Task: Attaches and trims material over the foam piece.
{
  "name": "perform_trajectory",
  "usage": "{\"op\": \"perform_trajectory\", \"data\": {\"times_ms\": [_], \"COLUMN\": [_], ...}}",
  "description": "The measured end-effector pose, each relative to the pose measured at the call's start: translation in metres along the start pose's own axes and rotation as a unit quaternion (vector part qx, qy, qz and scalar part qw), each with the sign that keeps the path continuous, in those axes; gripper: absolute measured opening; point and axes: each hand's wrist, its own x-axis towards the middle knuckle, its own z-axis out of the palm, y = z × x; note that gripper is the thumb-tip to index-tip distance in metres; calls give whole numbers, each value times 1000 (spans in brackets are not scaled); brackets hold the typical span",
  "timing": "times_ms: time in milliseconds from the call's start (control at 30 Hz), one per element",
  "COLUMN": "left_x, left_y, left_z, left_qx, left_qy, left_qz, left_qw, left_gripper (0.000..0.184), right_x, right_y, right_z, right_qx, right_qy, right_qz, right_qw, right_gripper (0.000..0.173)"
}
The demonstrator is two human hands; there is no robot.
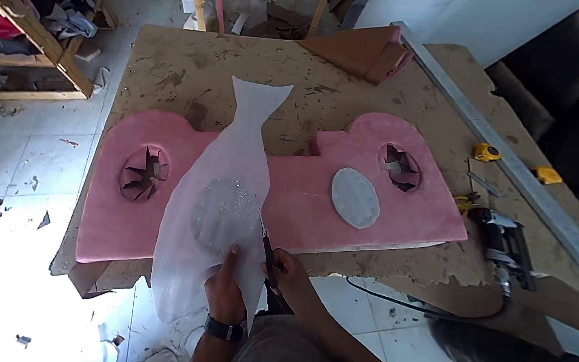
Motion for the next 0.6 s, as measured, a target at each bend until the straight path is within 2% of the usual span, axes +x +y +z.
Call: {"op": "perform_trajectory", "data": {"times_ms": [233, 433, 600], "left_x": [-12, -26, -31], "left_y": [22, 29, 44], "left_z": [14, 14, 10], "left_qx": [82, 111, 109], "left_qy": [8, -2, 8], "left_qz": [52, 96, 124], "left_qw": [995, 989, 986], "left_gripper": [23, 27, 25], "right_x": [4, 22, 25], "right_y": [-13, -44, -58], "right_z": [-26, -48, -66], "right_qx": [-17, -50, -66], "right_qy": [-10, -17, -48], "right_qz": [-87, -87, -124], "right_qw": [996, 995, 989], "right_gripper": [39, 44, 38]}}
